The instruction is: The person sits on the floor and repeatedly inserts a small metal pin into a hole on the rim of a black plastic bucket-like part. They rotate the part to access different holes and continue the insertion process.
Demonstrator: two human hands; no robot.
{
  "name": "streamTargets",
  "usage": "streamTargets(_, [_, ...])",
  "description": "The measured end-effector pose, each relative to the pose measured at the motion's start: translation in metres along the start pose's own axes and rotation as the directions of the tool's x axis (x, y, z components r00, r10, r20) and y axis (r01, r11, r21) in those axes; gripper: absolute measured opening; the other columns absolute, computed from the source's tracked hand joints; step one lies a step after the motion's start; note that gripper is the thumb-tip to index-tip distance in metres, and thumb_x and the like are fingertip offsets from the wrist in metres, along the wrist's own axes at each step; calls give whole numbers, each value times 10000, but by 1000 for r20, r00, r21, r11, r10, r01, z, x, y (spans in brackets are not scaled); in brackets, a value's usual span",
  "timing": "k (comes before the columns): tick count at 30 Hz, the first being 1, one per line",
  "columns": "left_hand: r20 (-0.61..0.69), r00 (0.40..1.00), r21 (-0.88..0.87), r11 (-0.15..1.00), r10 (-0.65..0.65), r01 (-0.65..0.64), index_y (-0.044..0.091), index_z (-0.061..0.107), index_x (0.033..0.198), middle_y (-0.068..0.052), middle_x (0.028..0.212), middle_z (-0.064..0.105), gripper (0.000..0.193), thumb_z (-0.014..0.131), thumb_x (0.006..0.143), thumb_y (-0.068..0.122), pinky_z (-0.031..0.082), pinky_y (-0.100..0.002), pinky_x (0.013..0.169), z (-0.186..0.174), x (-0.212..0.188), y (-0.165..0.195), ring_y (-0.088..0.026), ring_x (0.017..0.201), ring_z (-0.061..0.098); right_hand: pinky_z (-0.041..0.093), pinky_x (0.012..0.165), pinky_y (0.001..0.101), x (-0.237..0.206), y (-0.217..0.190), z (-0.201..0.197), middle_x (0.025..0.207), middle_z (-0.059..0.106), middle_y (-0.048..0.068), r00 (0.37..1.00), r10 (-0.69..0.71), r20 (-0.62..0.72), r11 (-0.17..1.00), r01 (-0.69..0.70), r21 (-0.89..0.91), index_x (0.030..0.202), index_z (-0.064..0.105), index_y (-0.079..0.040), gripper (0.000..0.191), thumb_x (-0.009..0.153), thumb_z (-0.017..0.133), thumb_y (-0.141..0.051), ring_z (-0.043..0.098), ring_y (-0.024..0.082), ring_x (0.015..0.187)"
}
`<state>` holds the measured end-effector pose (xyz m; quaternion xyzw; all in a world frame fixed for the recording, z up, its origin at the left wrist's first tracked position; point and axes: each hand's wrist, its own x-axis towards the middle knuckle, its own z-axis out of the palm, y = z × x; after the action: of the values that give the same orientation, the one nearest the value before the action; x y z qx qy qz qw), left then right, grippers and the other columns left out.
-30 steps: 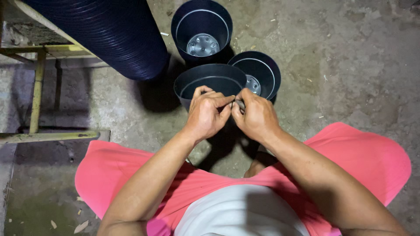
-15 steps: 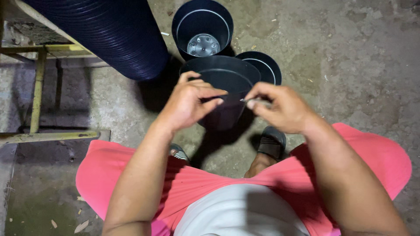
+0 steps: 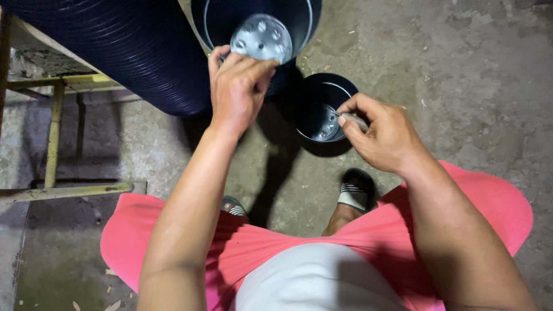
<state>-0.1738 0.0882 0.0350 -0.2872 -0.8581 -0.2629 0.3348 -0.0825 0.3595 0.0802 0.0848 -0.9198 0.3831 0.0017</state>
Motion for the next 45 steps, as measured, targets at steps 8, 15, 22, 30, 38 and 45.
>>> streamTargets(8, [160, 982, -34, 994, -98, 104, 92, 761, 1126, -111, 1077, 720, 303, 801, 828, 123, 380, -506, 1161, 90, -49, 24, -323, 1125, 633, 429, 509, 311, -1, 1, -5, 706, 659, 75, 992, -23, -123, 1000, 21, -12, 1041, 695, -68, 163, 931, 696, -188, 561, 131, 517])
streamTargets(15, [653, 751, 19, 993, -100, 115, 44, 728, 1130, -173, 1142, 706, 490, 766, 754, 356, 374, -508, 1089, 154, -84, 93, -339, 1142, 626, 426, 522, 328, 0, 2, -3, 696, 647, 98, 977, -54, -204, 998, 49, -28, 1056, 699, -44, 155, 936, 687, -141, 560, 156, 514])
streamTargets(22, [781, 578, 138, 968, -237, 211, 113, 795, 907, -146, 994, 765, 258, 540, 917, 152, 552, -424, 858, 165, -76, 89, -312, 947, 738, 420, 511, 327, -1, 6, -5, 661, 617, 94, 972, -88, -218, 996, 81, -42, 1043, 697, -46, 129, 947, 694, -132, 559, 160, 499])
streamTargets(30, [683, 710, -10, 970, -171, 243, 80, 751, 960, -198, 1000, 755, 224, 553, 862, 113, 547, -476, 871, 154, -73, 90, -361, 967, 727, 429, 525, 311, 0, 5, -7, 703, 645, 67, 967, -82, -242, 996, 88, 14, 1054, 689, -39, 133, 955, 674, -126, 545, 124, 522])
streamTargets(38, [719, 677, 6, 975, -158, 220, 97, 756, 960, -176, 985, 753, 221, 562, 863, 140, 518, -473, 892, 151, -74, 85, -348, 967, 712, 445, 559, 306, 4, 9, -7, 759, 666, 85, 952, -140, -273, 990, 141, -16, 1061, 686, -32, 143, 962, 678, -135, 583, 135, 585])
streamTargets(45, [436, 898, 103, 987, 69, -126, 63, 704, 948, -111, 914, 703, 194, 541, 892, 153, 476, -436, 982, 159, -84, 96, -278, 933, 674, 418, 519, 347, 5, 10, -9, 659, 626, 132, 973, -16, -232, 999, 4, -54, 1052, 707, -48, 151, 949, 685, -156, 558, 192, 510])
